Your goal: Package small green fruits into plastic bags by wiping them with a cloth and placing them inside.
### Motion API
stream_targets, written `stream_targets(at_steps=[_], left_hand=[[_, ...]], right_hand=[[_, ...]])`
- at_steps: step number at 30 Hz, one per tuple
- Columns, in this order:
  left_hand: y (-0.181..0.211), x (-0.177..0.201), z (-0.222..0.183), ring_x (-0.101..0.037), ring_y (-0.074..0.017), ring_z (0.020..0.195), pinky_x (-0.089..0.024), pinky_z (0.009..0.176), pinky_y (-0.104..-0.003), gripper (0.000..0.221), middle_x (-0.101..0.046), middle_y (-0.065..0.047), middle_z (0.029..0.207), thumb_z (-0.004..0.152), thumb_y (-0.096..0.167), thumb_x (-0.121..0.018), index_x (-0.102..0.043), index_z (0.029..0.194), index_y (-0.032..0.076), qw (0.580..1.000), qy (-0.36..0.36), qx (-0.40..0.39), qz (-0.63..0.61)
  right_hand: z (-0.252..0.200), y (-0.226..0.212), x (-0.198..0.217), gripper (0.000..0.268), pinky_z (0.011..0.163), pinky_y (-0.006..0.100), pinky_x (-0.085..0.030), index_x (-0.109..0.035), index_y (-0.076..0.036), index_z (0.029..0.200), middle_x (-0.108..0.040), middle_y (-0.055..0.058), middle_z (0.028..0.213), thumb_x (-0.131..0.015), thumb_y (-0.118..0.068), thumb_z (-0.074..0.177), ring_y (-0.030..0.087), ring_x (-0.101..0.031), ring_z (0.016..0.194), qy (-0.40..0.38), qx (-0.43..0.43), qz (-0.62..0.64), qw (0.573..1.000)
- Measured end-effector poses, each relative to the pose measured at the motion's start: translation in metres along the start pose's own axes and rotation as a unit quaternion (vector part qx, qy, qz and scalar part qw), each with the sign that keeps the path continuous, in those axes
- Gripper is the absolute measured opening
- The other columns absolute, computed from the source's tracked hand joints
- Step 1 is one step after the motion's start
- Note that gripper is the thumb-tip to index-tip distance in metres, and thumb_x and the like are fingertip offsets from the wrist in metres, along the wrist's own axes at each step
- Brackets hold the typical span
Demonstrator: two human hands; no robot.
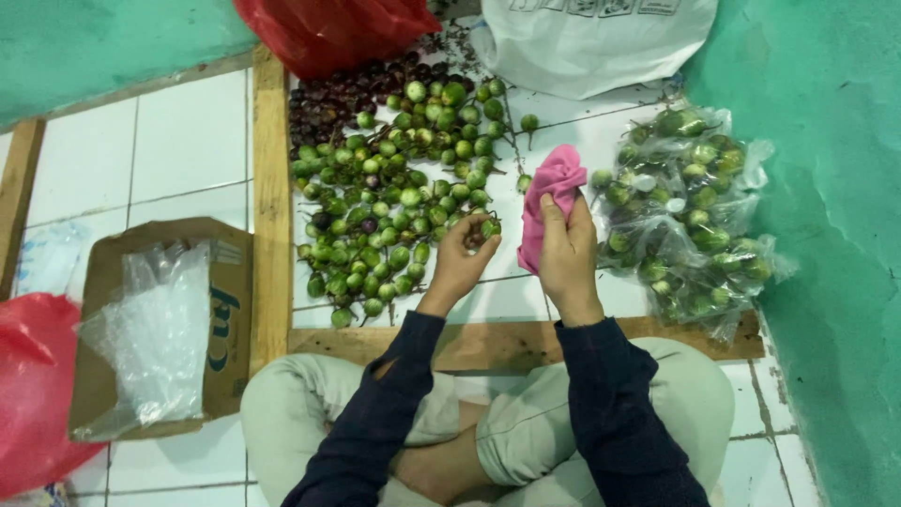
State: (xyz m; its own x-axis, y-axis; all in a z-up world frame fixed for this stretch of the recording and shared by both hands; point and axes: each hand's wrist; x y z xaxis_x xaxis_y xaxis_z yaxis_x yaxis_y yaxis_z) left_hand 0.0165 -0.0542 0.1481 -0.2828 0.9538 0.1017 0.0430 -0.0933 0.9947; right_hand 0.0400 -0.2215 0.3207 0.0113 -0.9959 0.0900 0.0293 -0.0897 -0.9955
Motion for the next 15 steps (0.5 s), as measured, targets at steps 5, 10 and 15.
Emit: stream_targets(at_steps=[5, 10, 15], left_hand=[[0.002, 0.019, -0.035, -0.07, -0.0118, 0.09, -0.057, 0.083, -0.028, 0.038, -0.073, -0.005, 0.101, 0.087, 0.002, -0.077, -0.069, 0.124, 0.002, 0.988, 0.07, -0.006, -0.134], [0.055, 0.025, -0.078, -0.067, -0.0118, 0.096, -0.055, 0.086, -0.031, 0.023, -0.075, -0.004, 0.098, 0.089, 0.0, -0.075, -0.072, 0.11, 0.008, 0.975, 0.145, -0.073, -0.155], [0.098, 0.031, -0.108, -0.067, -0.014, 0.107, -0.055, 0.095, -0.034, 0.031, -0.075, -0.01, 0.116, 0.095, 0.005, -0.073, -0.067, 0.126, 0.004, 0.957, 0.134, -0.082, -0.242]], right_hand=[[-0.038, 0.003, -0.041, 0.03, 0.087, 0.039, -0.043, -0.06, -0.01, 0.098, -0.061, 0.01, 0.089, -0.043, -0.032, 0.109, 0.022, -0.059, 0.09, -0.138, 0.041, 0.019, 0.989], [-0.08, 0.046, -0.072, 0.042, 0.089, 0.053, -0.046, -0.055, -0.001, 0.143, -0.058, 0.028, 0.102, -0.049, -0.023, 0.107, 0.054, -0.058, 0.103, -0.168, 0.154, -0.085, 0.97], [-0.085, 0.036, -0.076, 0.025, 0.087, 0.036, -0.052, -0.072, -0.013, 0.112, -0.07, 0.005, 0.085, -0.05, -0.023, 0.108, 0.014, -0.065, 0.087, -0.14, 0.09, -0.005, 0.986]])
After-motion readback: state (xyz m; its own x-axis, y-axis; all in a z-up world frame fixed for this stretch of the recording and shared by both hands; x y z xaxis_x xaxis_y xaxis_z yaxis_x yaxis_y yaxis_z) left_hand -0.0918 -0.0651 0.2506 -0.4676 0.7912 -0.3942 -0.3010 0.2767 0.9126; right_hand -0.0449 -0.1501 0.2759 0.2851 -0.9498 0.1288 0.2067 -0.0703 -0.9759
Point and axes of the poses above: each hand's wrist, its own z-axis towards the middle knuckle, its own x-axis out of the back of the hand, y = z × x
